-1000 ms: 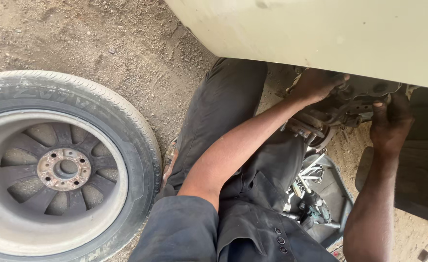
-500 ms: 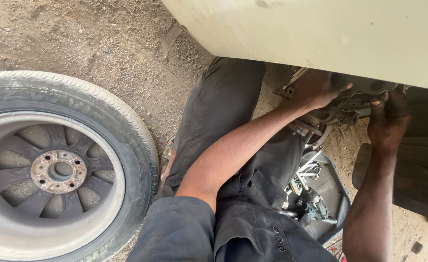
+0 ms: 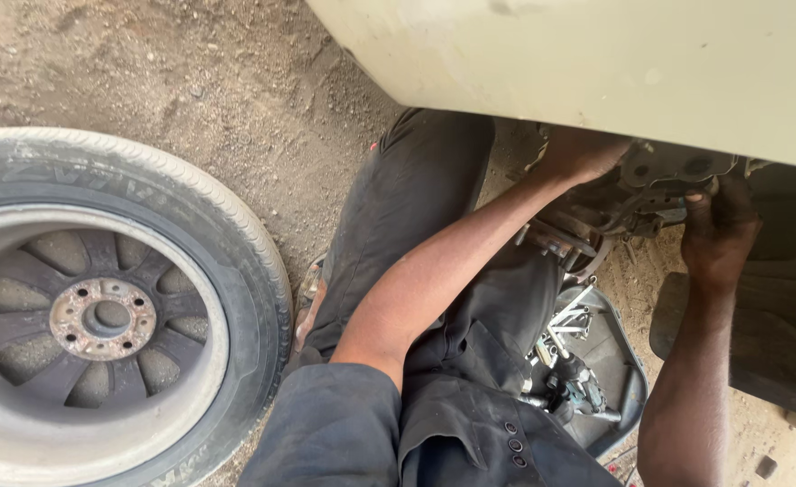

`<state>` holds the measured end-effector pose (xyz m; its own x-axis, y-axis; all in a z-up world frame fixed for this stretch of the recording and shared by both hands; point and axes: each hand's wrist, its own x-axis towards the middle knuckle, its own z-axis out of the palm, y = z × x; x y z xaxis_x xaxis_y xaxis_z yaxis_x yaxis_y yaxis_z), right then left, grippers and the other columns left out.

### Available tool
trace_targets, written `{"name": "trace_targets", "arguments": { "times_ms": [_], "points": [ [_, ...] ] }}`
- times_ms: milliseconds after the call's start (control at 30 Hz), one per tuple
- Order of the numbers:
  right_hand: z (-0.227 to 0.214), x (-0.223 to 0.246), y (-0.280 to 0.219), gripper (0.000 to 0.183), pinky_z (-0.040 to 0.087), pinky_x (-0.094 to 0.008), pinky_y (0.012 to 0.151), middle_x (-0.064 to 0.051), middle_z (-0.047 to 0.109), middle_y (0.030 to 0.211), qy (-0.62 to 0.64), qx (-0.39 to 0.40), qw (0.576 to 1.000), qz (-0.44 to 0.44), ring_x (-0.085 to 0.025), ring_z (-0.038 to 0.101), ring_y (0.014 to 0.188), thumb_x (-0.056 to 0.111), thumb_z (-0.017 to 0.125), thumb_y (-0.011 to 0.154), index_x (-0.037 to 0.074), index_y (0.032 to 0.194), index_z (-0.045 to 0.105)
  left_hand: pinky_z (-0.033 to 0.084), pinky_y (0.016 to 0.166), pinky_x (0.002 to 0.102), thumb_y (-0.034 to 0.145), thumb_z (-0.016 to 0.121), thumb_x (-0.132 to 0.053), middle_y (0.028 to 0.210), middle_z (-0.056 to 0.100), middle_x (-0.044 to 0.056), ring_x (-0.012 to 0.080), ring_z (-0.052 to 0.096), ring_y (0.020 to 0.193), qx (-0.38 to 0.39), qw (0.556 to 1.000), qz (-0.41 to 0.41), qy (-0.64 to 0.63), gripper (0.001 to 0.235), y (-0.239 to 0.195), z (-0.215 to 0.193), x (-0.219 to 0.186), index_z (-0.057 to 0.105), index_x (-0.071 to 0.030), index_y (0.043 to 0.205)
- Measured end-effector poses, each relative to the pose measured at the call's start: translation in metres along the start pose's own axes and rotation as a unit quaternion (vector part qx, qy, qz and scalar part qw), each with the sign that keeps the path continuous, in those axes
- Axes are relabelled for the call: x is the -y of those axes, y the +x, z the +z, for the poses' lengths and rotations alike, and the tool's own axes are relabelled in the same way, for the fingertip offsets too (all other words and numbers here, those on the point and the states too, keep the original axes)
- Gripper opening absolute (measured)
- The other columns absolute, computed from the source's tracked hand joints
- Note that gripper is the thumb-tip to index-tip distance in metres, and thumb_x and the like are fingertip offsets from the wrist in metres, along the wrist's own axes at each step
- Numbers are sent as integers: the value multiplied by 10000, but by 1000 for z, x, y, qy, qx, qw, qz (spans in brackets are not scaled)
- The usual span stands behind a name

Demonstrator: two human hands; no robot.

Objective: The person is working on a car's suspension system, using various tools to adjust and tighten components. They are seen handling a hammer, wrenches, and a power drill to work on the brake assembly and surrounding parts.

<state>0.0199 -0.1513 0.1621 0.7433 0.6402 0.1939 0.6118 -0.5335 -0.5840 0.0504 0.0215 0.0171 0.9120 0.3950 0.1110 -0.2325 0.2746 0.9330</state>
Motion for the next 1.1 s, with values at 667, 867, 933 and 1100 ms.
{"name": "trace_targets", "arguments": {
  "times_ms": [667, 867, 933, 1100],
  "points": [
    [-25, -43, -7, 485, 579, -379, 1139, -130, 621, 1441, -31, -39, 996, 72, -237, 621, 1351, -20, 725, 1075, -8, 1509, 508, 530, 634, 312, 975, 609, -335, 857, 701, 76, 161, 610, 717, -78, 984, 134, 86, 283, 60, 172, 97, 671, -74, 1062],
    [-25, -54, -4, 402, 529, -406, 1164, -164, 635, 1434, -26, -37, 998, 44, -259, 623, 1395, -54, 696, 1119, -51, 1488, 537, 537, 668, 323, 986, 594, -333, 900, 702, 86, 172, 620, 760, -71, 985, 122, 101, 301, 61, 185, 104, 665, -61, 1092],
    [-25, -52, -2, 347, 564, -382, 1141, -149, 644, 1373, -2, -14, 1000, 16, -229, 635, 1331, -59, 676, 1122, -48, 1444, 549, 540, 680, 327, 989, 589, -332, 915, 703, 89, 175, 624, 775, -69, 985, 118, 106, 307, 58, 183, 109, 663, -57, 1101],
    [-28, -36, 6, 255, 600, -354, 1016, -136, 673, 1227, -68, 0, 998, 7, -184, 656, 1170, -33, 700, 1125, -47, 1345, 573, 546, 709, 336, 998, 577, -331, 951, 704, 97, 185, 632, 811, -64, 985, 120, 109, 322, 61, 173, 108, 658, -46, 1126]
  ]
}}
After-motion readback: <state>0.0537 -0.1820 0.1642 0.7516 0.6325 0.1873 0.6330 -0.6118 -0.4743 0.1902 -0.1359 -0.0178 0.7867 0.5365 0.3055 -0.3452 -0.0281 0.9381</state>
